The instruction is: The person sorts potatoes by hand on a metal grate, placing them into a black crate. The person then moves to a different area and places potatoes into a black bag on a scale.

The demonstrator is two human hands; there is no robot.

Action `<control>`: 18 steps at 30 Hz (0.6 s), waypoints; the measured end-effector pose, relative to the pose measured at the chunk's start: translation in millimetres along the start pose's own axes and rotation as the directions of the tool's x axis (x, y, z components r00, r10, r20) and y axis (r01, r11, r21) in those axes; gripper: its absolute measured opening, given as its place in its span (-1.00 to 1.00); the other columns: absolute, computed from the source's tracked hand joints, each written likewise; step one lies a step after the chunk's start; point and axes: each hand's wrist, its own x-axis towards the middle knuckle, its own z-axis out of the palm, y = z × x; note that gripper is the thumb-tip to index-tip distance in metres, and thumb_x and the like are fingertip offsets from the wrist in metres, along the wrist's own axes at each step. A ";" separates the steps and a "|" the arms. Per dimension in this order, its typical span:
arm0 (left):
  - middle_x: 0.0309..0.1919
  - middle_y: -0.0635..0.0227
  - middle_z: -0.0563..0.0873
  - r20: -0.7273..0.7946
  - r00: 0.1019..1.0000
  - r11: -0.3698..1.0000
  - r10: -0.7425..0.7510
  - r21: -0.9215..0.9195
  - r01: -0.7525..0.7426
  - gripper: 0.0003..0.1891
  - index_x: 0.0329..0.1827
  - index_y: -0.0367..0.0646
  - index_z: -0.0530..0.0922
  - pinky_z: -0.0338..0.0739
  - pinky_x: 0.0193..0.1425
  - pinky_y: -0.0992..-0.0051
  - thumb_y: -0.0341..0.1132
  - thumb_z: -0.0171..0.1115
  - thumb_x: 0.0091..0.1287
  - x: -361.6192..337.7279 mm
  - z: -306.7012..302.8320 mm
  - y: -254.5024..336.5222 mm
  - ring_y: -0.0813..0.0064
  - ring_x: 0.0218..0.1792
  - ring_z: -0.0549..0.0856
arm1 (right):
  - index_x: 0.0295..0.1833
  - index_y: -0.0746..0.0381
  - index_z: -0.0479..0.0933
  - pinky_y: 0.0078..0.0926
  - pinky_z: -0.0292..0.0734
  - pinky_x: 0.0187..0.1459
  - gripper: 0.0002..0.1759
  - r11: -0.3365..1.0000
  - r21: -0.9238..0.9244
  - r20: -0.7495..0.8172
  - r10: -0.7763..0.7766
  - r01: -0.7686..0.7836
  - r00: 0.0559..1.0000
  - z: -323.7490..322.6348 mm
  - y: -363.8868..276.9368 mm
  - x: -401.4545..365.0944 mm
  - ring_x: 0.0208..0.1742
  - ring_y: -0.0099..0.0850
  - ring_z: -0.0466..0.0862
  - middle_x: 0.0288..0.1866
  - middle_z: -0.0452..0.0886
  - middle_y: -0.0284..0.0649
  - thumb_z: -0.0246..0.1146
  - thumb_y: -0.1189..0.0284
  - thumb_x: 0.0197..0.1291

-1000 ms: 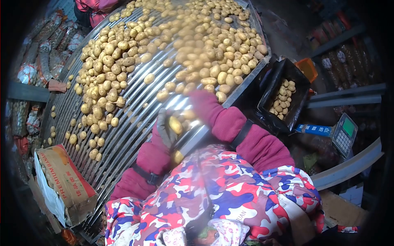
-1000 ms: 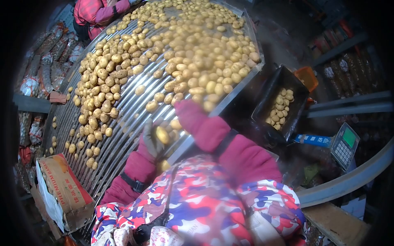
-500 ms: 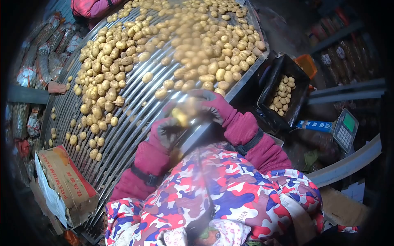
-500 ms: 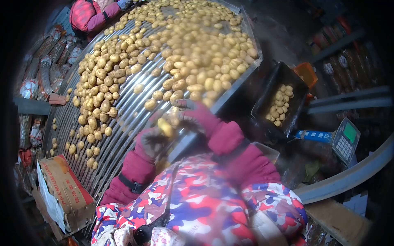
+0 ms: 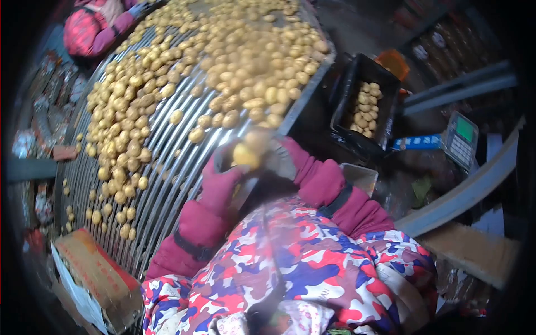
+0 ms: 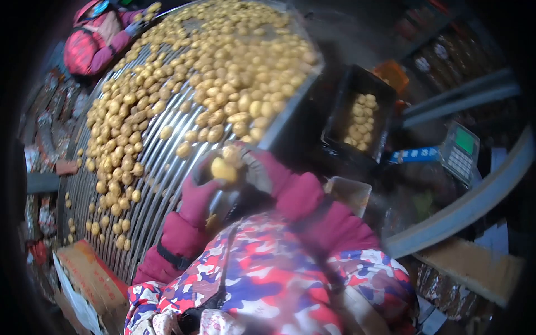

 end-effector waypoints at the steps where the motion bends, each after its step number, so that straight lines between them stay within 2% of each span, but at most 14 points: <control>1: 0.23 0.20 0.64 0.022 1.000 1.000 0.001 -0.009 -0.001 -0.30 0.43 -0.33 0.46 0.58 0.31 0.35 -0.61 0.36 0.13 -3.1 7.3 2.9 0.32 0.19 0.66 | 0.49 0.24 0.33 -0.34 0.57 0.32 -0.50 1.000 -0.013 0.006 0.024 -0.024 1.000 9.5 -4.4 -7.8 0.32 -0.33 0.59 0.30 0.56 -0.19 0.16 0.37 0.54; 3: 0.24 0.22 0.64 0.133 0.991 1.000 0.008 0.004 -0.008 -0.28 0.46 -0.31 0.44 0.59 0.29 0.38 -0.64 0.37 0.14 -0.2 15.8 -4.8 0.34 0.21 0.67 | 0.51 0.20 0.32 -0.33 0.58 0.27 -0.44 1.000 0.001 -0.026 -0.007 0.007 1.000 2.7 -0.5 -22.1 0.28 -0.34 0.60 0.25 0.56 -0.20 0.25 0.39 0.46; 6: 0.30 0.15 0.62 0.261 0.965 0.935 0.013 0.338 -0.104 -0.24 0.50 -0.29 0.40 0.56 0.36 0.32 -0.52 0.49 0.19 4.3 22.8 -21.0 0.23 0.31 0.62 | 0.50 0.19 0.32 -0.34 0.59 0.21 -0.34 0.994 -0.014 -0.047 -0.112 0.112 0.993 -33.5 18.2 -34.7 0.23 -0.37 0.60 0.22 0.56 -0.21 0.38 0.44 0.34; 7: 0.33 0.14 0.61 0.333 0.942 0.871 0.034 0.453 -0.191 -0.24 0.52 -0.27 0.39 0.56 0.37 0.32 -0.50 0.49 0.22 9.0 21.1 -26.0 0.22 0.33 0.61 | 0.49 0.20 0.32 -0.34 0.59 0.20 -0.31 0.991 -0.031 -0.034 -0.130 0.129 0.991 -35.7 16.8 -39.1 0.22 -0.38 0.60 0.22 0.55 -0.21 0.41 0.46 0.30; 8: 0.36 0.14 0.60 0.395 0.917 0.785 0.048 0.553 -0.280 -0.24 0.53 -0.26 0.37 0.55 0.37 0.31 -0.47 0.50 0.24 14.5 21.9 -29.6 0.21 0.36 0.60 | 0.49 0.21 0.32 -0.34 0.58 0.19 -0.31 0.984 -0.067 -0.103 -0.170 0.164 0.980 -38.2 15.0 -45.6 0.20 -0.37 0.61 0.22 0.55 -0.21 0.41 0.48 0.30; 9: 0.36 0.07 0.60 0.431 0.901 0.763 0.044 0.568 -0.309 -0.25 0.51 -0.25 0.40 0.50 0.41 0.24 -0.41 0.50 0.23 16.3 28.7 -23.8 0.09 0.39 0.57 | 0.49 0.22 0.32 -0.35 0.58 0.19 -0.30 0.976 -0.100 -0.167 -0.208 0.194 0.964 -35.7 11.3 -54.3 0.19 -0.37 0.61 0.22 0.55 -0.20 0.41 0.50 0.29; 10: 0.33 0.07 0.61 0.485 0.862 0.630 0.149 0.625 -0.460 -0.28 0.50 -0.25 0.41 0.50 0.41 0.24 -0.38 0.48 0.25 22.3 32.6 -23.6 0.10 0.38 0.57 | 0.49 0.23 0.32 -0.35 0.58 0.18 -0.30 0.967 -0.131 -0.231 -0.246 0.220 0.941 -35.6 8.7 -61.6 0.17 -0.37 0.62 0.22 0.55 -0.20 0.41 0.51 0.28; 12: 0.29 0.06 0.63 0.610 0.727 0.291 0.314 0.667 -0.686 -0.32 0.48 -0.25 0.42 0.49 0.41 0.25 -0.31 0.44 0.30 35.6 35.8 -24.6 0.12 0.37 0.58 | 0.49 0.23 0.32 -0.31 0.69 0.02 -0.30 0.964 -0.086 -0.261 -0.267 0.253 0.928 -43.2 3.0 -75.8 0.13 -0.31 0.66 0.24 0.56 -0.15 0.42 0.48 0.28; 13: 0.34 0.00 0.57 0.575 0.772 0.290 0.271 0.716 -0.635 -0.29 0.50 -0.22 0.40 0.38 0.50 0.15 -0.20 0.43 0.29 41.0 39.1 -27.3 -0.04 0.45 0.47 | 0.49 0.22 0.33 -0.30 0.72 -0.02 -0.30 0.968 -0.050 -0.268 -0.250 0.246 0.930 -48.9 -4.9 -87.5 0.13 -0.30 0.67 0.25 0.56 -0.14 0.42 0.46 0.28; 15: 0.39 -0.04 0.49 0.595 0.779 0.163 0.195 0.764 -0.624 -0.22 0.52 -0.20 0.37 0.29 0.55 0.06 -0.23 0.45 0.22 56.0 41.1 -41.0 -0.13 0.49 0.38 | 0.50 0.17 0.32 -0.25 0.78 -0.16 -0.29 0.966 -0.013 -0.284 -0.251 0.258 0.925 -73.4 -13.7 -105.9 0.13 -0.27 0.69 0.28 0.56 -0.10 0.42 0.41 0.28; 17: 0.43 -0.07 0.44 0.626 0.771 0.016 0.115 0.775 -0.632 -0.20 0.52 -0.19 0.35 0.25 0.56 -0.03 -0.28 0.46 0.17 67.2 41.9 -50.1 -0.21 0.50 0.33 | 0.51 0.17 0.32 -0.20 0.75 -0.08 -0.30 0.971 -0.061 -0.410 -0.235 0.231 0.881 -88.8 -21.2 -132.6 0.13 -0.25 0.70 0.25 0.58 -0.11 0.39 0.41 0.29; 18: 0.42 -0.07 0.44 0.634 0.761 0.006 0.140 0.768 -0.641 -0.21 0.50 -0.19 0.36 0.25 0.55 -0.04 -0.29 0.46 0.17 69.5 39.6 -54.4 -0.22 0.50 0.33 | 0.51 0.18 0.31 -0.18 0.73 -0.04 -0.30 0.973 -0.083 -0.472 -0.227 0.214 0.852 -96.0 -24.2 -146.9 0.13 -0.23 0.70 0.23 0.59 -0.11 0.38 0.42 0.30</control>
